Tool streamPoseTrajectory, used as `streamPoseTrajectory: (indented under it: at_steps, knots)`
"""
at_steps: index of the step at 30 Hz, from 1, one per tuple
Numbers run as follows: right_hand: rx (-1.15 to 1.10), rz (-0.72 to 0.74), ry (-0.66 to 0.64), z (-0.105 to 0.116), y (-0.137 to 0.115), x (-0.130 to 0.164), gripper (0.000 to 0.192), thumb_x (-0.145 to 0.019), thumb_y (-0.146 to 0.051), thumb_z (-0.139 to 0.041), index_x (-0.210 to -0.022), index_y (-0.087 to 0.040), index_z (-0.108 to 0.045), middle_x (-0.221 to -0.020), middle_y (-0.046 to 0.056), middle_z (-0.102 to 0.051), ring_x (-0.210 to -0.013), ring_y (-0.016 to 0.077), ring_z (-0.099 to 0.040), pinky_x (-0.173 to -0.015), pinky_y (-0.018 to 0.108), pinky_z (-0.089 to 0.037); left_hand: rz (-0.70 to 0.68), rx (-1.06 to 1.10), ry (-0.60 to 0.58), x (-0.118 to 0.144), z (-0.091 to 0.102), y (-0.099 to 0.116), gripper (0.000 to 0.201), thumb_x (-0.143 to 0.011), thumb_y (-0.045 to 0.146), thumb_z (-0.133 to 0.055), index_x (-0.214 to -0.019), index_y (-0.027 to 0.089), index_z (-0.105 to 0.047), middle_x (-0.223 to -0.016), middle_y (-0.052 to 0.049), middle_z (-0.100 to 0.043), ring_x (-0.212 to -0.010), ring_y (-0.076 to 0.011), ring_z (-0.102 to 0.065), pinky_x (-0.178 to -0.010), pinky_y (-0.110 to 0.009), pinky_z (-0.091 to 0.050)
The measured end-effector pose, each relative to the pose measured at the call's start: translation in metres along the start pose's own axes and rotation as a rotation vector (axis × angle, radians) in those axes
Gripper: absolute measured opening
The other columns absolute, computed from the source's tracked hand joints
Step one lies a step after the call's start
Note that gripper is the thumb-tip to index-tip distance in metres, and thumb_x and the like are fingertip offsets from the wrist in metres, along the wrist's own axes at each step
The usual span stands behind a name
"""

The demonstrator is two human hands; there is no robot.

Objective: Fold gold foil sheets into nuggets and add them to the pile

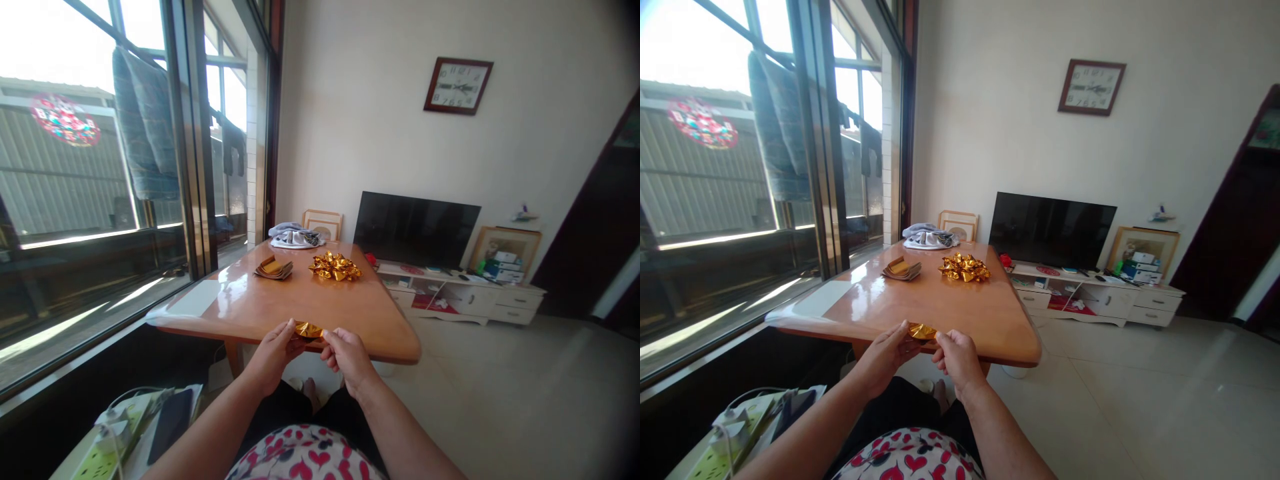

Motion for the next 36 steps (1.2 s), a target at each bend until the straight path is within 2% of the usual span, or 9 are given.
streamPoseTrajectory:
  at_steps: [6, 11, 13, 17, 20, 25, 32, 36]
  knots:
    - [-0.008, 0.124, -0.02, 0.003, -0.006, 0.003, 0.038, -0.087, -0.055, -0.061, -0.083, -0.018, -0.058, -0.065, 0.001, -0.065, -0.051, 0.0095, -0.05, -0.048, 0.02, -0.037, 0.129, 0.116, 0.13, -0.004, 0.011, -0.003, 0.037, -0.094, 0.048, -0.063, -0.106, 0.014, -0.069, -0.101, -0.013, -0.074, -0.079, -0.0177, -0.067, -0.075, -0.032, -0.057]
    - [0.063, 0.325, -0.076, 0.003, -0.011, 0.003, 0.037, -0.089, -0.047, -0.065, -0.112, -0.019, -0.062, -0.073, -0.002, -0.064, -0.061, 0.0128, -0.056, -0.059, 0.024, -0.046, 0.165, 0.14, 0.111, -0.004, 0.01, -0.003, 0.038, -0.094, 0.049, -0.063, -0.104, 0.013, -0.068, -0.099, -0.013, -0.074, -0.079, -0.0174, -0.067, -0.071, -0.029, -0.056]
    - [0.135, 0.402, -0.109, 0.001, -0.013, 0.004, 0.036, -0.09, -0.043, -0.064, -0.118, -0.021, -0.063, -0.075, -0.002, -0.064, -0.065, 0.014, -0.058, -0.063, 0.026, -0.048, 0.161, 0.121, 0.103, -0.003, 0.009, -0.002, 0.04, -0.093, 0.051, -0.063, -0.104, 0.013, -0.068, -0.097, -0.013, -0.074, -0.079, -0.0176, -0.067, -0.071, -0.028, -0.056]
    - [0.284, 0.548, -0.116, -0.002, -0.018, 0.009, 0.02, -0.092, -0.034, -0.061, -0.106, -0.022, -0.069, -0.088, 0.002, -0.07, -0.078, 0.0167, -0.065, -0.071, 0.027, -0.051, 0.13, 0.064, 0.083, 0.001, 0.007, 0.002, 0.046, -0.09, 0.058, -0.064, -0.104, 0.014, -0.067, -0.099, -0.012, -0.073, -0.086, -0.0199, -0.068, -0.067, -0.026, -0.053]
    - [0.383, 0.631, -0.105, -0.004, -0.022, 0.016, 0.013, -0.092, -0.028, -0.06, -0.099, -0.023, -0.069, -0.089, 0.001, -0.071, -0.079, 0.0169, -0.067, -0.073, 0.027, -0.052, 0.112, 0.058, 0.09, 0.003, 0.005, 0.004, 0.047, -0.089, 0.06, -0.063, -0.104, 0.015, -0.067, -0.096, -0.01, -0.072, -0.083, -0.0189, -0.067, -0.066, -0.025, -0.052]
    - [0.504, 0.721, -0.137, -0.009, -0.026, 0.026, 0.016, -0.09, -0.02, -0.061, -0.104, -0.023, -0.067, -0.09, 0.002, -0.072, -0.082, 0.0173, -0.068, -0.075, 0.027, -0.053, 0.128, 0.096, 0.111, 0.004, 0.006, 0.005, 0.045, -0.089, 0.059, -0.063, -0.103, 0.016, -0.067, -0.09, -0.006, -0.071, -0.076, -0.0162, -0.065, -0.065, -0.025, -0.052]
    - [0.66, 0.894, -0.085, -0.015, -0.028, 0.034, 0.017, -0.093, -0.016, -0.059, -0.107, -0.024, -0.066, -0.097, 0.003, -0.074, -0.09, 0.019, -0.071, -0.082, 0.03, -0.053, 0.161, 0.203, 0.043, 0.004, -0.002, 0.003, 0.038, -0.098, 0.051, -0.054, -0.107, 0.016, -0.066, -0.103, -0.011, -0.073, -0.084, -0.0183, -0.069, -0.072, -0.029, -0.057]
    - [0.703, 0.95, -0.063, -0.017, -0.027, 0.035, 0.015, -0.096, -0.018, -0.057, -0.108, -0.024, -0.065, -0.098, 0.004, -0.074, -0.09, 0.0205, -0.071, -0.082, 0.031, -0.054, 0.152, 0.252, 0.03, 0.005, -0.006, 0.004, 0.035, -0.099, 0.048, -0.053, -0.103, 0.016, -0.066, -0.097, -0.01, -0.073, -0.08, -0.0179, -0.07, -0.067, -0.028, -0.058]
Point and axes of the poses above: each hand's wrist, its own x-axis away from the middle knuckle, its own z-axis out of the back of the hand, y = z × x, the point moved 4 cm from there along -x, towards the middle knuckle
